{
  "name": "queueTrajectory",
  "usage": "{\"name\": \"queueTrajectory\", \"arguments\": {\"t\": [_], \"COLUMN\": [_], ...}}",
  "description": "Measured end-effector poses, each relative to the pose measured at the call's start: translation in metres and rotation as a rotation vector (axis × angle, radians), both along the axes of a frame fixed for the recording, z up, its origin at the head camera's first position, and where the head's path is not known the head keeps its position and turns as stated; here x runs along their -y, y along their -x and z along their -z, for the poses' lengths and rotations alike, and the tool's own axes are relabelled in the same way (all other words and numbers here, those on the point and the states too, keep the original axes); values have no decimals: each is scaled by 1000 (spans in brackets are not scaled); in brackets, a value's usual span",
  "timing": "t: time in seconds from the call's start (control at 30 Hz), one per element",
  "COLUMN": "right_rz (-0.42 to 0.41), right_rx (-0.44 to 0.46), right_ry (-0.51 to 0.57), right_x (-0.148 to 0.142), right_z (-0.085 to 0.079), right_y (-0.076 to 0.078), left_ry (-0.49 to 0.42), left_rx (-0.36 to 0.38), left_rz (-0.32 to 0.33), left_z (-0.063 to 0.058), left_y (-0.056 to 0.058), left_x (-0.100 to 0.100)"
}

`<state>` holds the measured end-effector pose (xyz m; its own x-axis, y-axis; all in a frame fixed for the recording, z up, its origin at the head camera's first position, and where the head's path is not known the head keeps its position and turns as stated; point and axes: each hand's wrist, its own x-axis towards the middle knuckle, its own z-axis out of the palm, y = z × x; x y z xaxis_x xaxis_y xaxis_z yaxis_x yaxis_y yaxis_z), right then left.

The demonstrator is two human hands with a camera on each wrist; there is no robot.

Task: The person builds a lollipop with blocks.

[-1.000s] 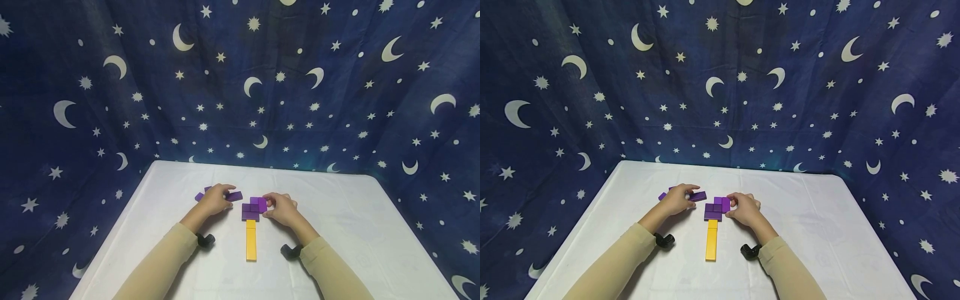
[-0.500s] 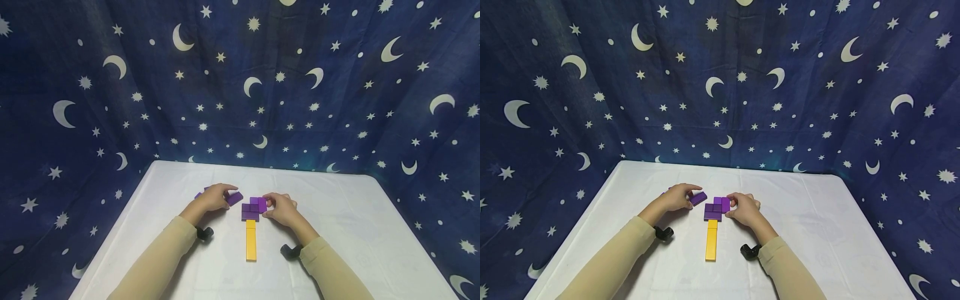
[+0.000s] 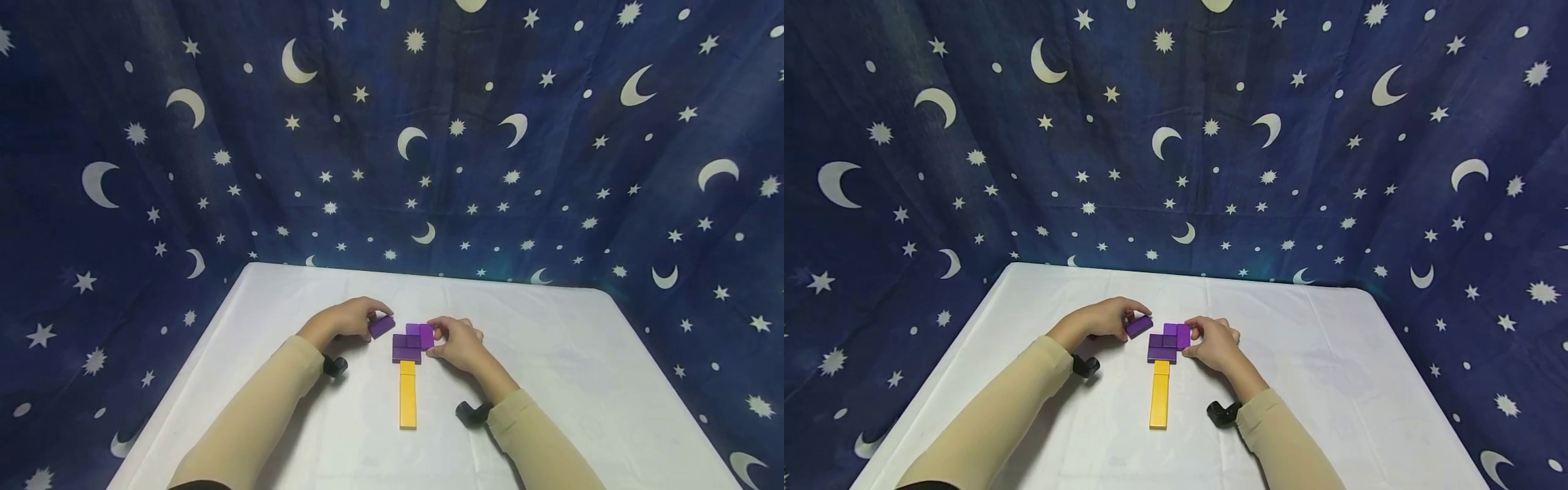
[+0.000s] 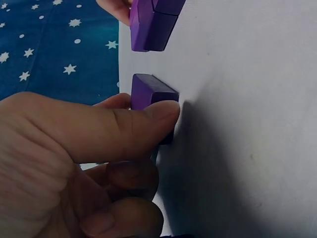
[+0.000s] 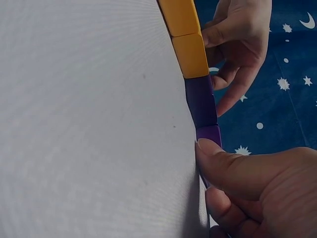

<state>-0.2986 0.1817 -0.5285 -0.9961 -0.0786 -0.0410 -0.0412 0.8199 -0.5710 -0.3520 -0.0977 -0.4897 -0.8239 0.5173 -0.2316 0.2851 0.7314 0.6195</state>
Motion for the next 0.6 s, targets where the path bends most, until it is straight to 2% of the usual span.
{"name": "queueTrajectory", "arguments": {"t": [0.27, 0.6], "right_rz": [5, -6], "right_rx": [-9, -18], "right_ry": [6, 12], "right_x": [-1, -1], "right_z": [1, 2], "right_y": [0, 0], "left_ry": [-4, 0], "left_rx": [-16, -55], "left_rz": [-5, -61], "left_z": [3, 5], "left_y": [0, -1], "left_x": [-3, -5]}}
